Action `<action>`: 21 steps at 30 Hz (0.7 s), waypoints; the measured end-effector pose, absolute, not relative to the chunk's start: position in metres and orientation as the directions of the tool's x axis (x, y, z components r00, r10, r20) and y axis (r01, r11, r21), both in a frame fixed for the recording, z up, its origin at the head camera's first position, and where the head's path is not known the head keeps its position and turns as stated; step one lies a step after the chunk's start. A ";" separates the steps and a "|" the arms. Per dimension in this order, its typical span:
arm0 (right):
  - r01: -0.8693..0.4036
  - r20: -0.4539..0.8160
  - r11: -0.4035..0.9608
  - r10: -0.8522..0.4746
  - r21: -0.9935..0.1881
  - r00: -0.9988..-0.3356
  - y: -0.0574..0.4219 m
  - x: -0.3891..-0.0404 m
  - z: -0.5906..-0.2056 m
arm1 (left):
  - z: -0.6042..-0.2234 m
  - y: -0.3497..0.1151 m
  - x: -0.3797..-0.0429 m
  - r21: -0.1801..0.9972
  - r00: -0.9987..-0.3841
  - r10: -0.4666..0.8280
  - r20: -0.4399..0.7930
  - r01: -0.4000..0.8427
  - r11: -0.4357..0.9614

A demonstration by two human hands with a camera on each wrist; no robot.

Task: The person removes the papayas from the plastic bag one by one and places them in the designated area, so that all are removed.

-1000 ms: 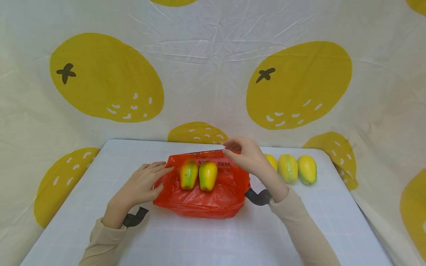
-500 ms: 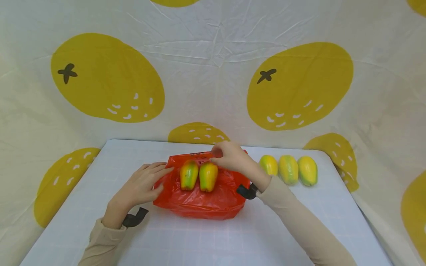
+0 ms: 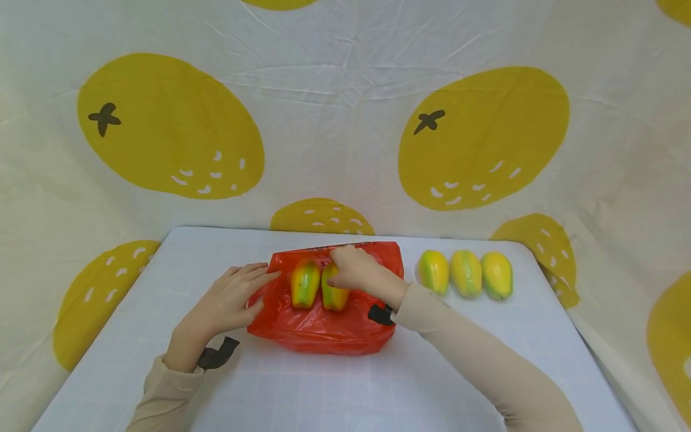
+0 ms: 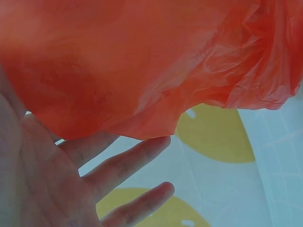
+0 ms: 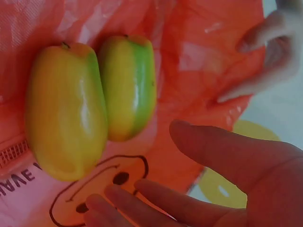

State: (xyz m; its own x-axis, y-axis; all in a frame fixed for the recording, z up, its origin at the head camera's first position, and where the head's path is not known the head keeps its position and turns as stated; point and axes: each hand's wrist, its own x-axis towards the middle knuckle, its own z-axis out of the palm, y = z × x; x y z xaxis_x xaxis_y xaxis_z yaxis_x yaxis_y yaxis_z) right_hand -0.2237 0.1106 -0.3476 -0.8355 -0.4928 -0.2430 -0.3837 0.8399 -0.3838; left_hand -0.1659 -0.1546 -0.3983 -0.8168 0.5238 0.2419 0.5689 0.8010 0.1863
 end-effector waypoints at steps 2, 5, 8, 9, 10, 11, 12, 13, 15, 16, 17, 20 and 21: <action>-0.384 -0.249 0.845 -0.490 -0.373 -0.836 0.107 -0.224 -0.352 | -0.398 -0.155 -0.166 0.190 -0.819 0.521 0.241 0.566 0.802; -0.386 -0.264 0.853 -0.486 -0.351 -0.833 0.102 -0.225 -0.359 | -0.398 -0.156 -0.166 0.196 -0.821 0.519 0.239 0.564 0.802; -0.388 -0.269 0.864 -0.476 -0.321 -0.837 0.099 -0.225 -0.367 | -0.398 -0.156 -0.166 0.197 -0.821 0.519 0.238 0.564 0.802; -0.385 -0.271 0.868 -0.470 -0.314 -0.840 0.098 -0.224 -0.370 | -0.398 -0.156 -0.166 0.198 -0.820 0.520 0.239 0.565 0.801; -0.381 -0.271 0.871 -0.465 -0.309 -0.843 0.097 -0.223 -0.372 | -0.398 -0.156 -0.166 0.199 -0.821 0.519 0.237 0.564 0.801; -0.380 -0.271 0.874 -0.461 -0.303 -0.845 0.096 -0.222 -0.374 | -0.398 -0.156 -0.166 0.200 -0.822 0.518 0.236 0.563 0.802; -0.375 -0.272 0.877 -0.456 -0.301 -0.847 0.096 -0.222 -0.375 | -0.398 -0.157 -0.166 0.201 -0.822 0.519 0.236 0.564 0.801; -0.370 -0.273 0.878 -0.452 -0.303 -0.849 0.095 -0.221 -0.377 | -0.397 -0.157 -0.166 0.199 -0.820 0.520 0.239 0.565 0.801; -0.350 -0.281 0.882 -0.440 -0.317 -0.853 0.094 -0.221 -0.380 | -0.397 -0.157 -0.166 0.202 -0.822 0.517 0.239 0.563 0.801; -0.339 -0.286 0.884 -0.432 -0.321 -0.855 0.093 -0.220 -0.382 | -0.398 -0.158 -0.166 0.203 -0.823 0.515 0.239 0.562 0.802; -0.327 -0.293 0.887 -0.424 -0.326 -0.857 0.093 -0.220 -0.384 | -0.398 -0.158 -0.166 0.205 -0.823 0.515 0.240 0.562 0.802; -0.300 -0.304 0.892 -0.405 -0.338 -0.862 0.092 -0.221 -0.389 | -0.398 -0.158 -0.166 0.207 -0.822 0.516 0.240 0.563 0.800; -0.298 -0.304 0.892 -0.403 -0.339 -0.863 0.092 -0.222 -0.390 | -0.398 -0.158 -0.166 0.205 -0.821 0.517 0.242 0.564 0.800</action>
State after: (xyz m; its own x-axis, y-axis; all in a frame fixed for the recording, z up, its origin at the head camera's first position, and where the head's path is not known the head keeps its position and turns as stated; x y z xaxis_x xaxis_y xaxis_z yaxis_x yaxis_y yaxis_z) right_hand -0.2217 0.0922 -0.3902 -0.8629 -0.4034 -0.3043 -0.2977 0.8925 -0.3388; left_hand -0.1661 -0.1579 -0.3981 -0.8211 0.5170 0.2420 0.5641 0.7997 0.2054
